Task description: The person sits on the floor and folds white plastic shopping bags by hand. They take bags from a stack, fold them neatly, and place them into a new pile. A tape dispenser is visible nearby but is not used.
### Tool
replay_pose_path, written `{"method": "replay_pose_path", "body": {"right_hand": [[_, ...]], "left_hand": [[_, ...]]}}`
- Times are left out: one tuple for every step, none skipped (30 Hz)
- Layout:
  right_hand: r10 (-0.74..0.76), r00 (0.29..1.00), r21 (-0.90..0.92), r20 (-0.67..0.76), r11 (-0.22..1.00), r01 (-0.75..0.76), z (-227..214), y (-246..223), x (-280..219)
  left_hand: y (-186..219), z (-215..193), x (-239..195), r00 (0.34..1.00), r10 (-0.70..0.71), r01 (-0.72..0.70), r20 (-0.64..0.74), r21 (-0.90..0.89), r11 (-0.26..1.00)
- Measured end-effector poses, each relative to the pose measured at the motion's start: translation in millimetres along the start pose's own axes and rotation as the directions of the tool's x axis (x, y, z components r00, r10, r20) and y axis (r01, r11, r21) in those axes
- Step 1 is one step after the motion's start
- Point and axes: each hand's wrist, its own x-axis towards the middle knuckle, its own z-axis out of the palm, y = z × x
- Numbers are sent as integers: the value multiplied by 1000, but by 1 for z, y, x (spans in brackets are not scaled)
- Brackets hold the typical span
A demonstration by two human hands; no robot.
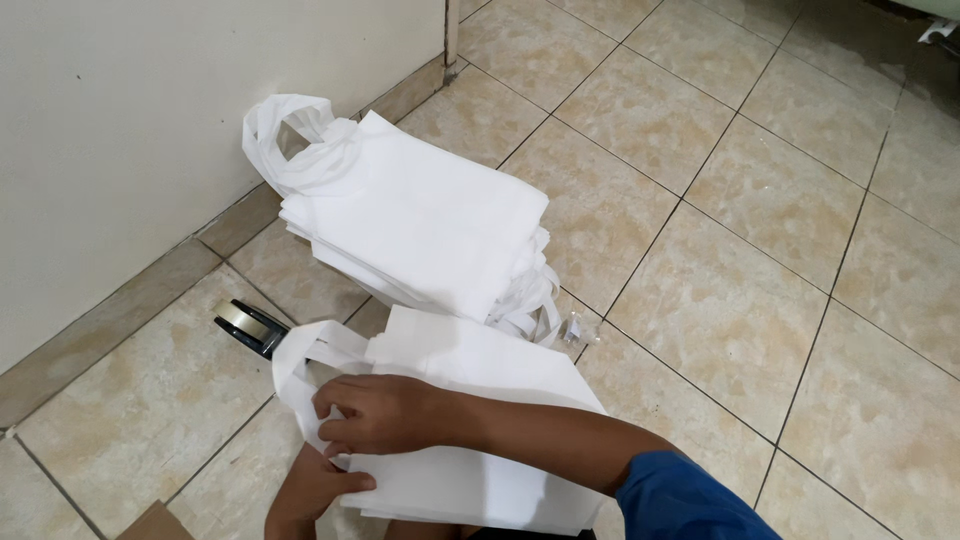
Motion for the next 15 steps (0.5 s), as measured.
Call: {"method": "replay_pose_path", "body": {"right_hand": [[-536,829,-263,-161,832,488,6,10,-5],[-537,828,-264,-161,832,488,0,7,-8],[-531,830,-317,-167,827,465,-6,5,-12],[-525,833,-368,-173,819,440,-12,2,-15],[-525,833,-368,-174,819,440,-16,1,-21],[-472,857,-350,-207,854,386,-20,1,-26],[-417,877,-330,-240,885,330,-25,1,-32],[-417,876,-332,-242,884,330,-29,5,-38],[-375,885,-382,-277,888,257,-32,10,-45],[-332,890,-427,-312,886,181,-36,15,-51],[-333,890,-427,-313,886,181,-41,21,-58],[-268,894,-427,-358,899,98,-46,26,-66],[-202,893,-422,-403,906,14,-51,31,-74],[-201,894,-422,-401,907,15,-53,38,-82],[-97,897,-384,-430,919,-85,-56,45,-90]], "left_hand": [[27,16,-9,943,-262,305,-205,218,927],[28,18,-7,943,-261,304,-205,219,927],[30,20,-5,967,-167,229,-193,365,902],[30,22,-3,983,-75,151,-168,502,852],[24,19,-1,983,-75,151,-168,502,852],[18,16,3,992,-28,88,-126,502,860],[12,14,6,996,19,25,-84,499,866],[15,17,6,996,20,24,-82,502,865],[17,20,7,994,47,14,-103,526,850],[20,23,7,990,73,7,-124,549,836],[27,28,4,990,74,7,-124,550,835],[33,35,1,978,81,24,-193,491,871],[39,41,-2,962,84,37,-261,428,903],[45,45,-4,961,83,38,-263,426,904],[50,49,-7,949,90,29,-304,365,931]]}}
